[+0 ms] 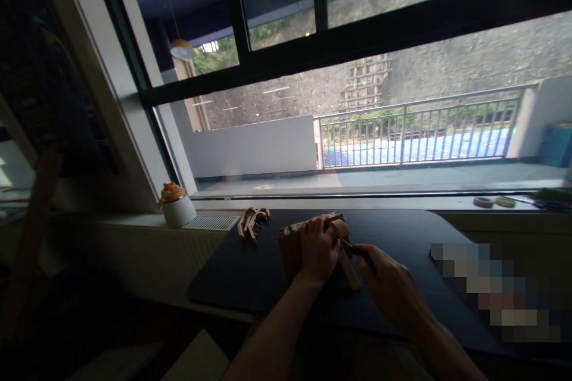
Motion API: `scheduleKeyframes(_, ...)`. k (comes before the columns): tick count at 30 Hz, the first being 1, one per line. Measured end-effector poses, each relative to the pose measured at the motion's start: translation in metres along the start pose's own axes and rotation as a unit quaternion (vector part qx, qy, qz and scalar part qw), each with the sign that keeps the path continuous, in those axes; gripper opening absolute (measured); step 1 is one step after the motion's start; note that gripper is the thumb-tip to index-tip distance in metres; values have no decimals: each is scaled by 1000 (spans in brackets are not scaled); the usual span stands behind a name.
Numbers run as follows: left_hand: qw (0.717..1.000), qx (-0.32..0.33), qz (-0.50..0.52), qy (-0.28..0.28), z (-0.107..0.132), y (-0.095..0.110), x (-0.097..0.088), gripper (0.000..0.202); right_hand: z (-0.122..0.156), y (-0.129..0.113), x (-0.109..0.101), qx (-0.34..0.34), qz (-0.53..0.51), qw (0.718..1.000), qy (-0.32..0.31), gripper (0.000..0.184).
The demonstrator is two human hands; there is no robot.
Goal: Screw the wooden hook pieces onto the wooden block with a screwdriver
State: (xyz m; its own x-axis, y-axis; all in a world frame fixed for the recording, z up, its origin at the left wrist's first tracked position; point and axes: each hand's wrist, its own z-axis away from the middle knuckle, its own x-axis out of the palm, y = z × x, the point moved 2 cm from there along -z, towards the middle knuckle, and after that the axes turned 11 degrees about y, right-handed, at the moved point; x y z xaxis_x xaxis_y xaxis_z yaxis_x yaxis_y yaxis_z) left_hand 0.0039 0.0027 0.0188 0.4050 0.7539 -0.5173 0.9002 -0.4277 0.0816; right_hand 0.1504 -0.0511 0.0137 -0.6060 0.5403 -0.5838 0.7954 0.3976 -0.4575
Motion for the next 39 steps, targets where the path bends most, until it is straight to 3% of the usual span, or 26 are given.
scheduleKeyframes(9,1000,0,-1,2,-1,-3,1,29,-7,-17,-1,11,14,1000,11,33)
scheduleKeyframes(18,1000,16,21,5,2,-5,-4,32,1,-4,-4,12,-10,1000,18,28)
scheduleKeyframes(30,1000,5,19,6,3,-2,-3,29,1,-27,-5,-36,-33,998,29,26)
scheduleKeyframes(39,999,10,34,0,2,-5,-2,30,3,-26,-4,-56,-29,997,33,23)
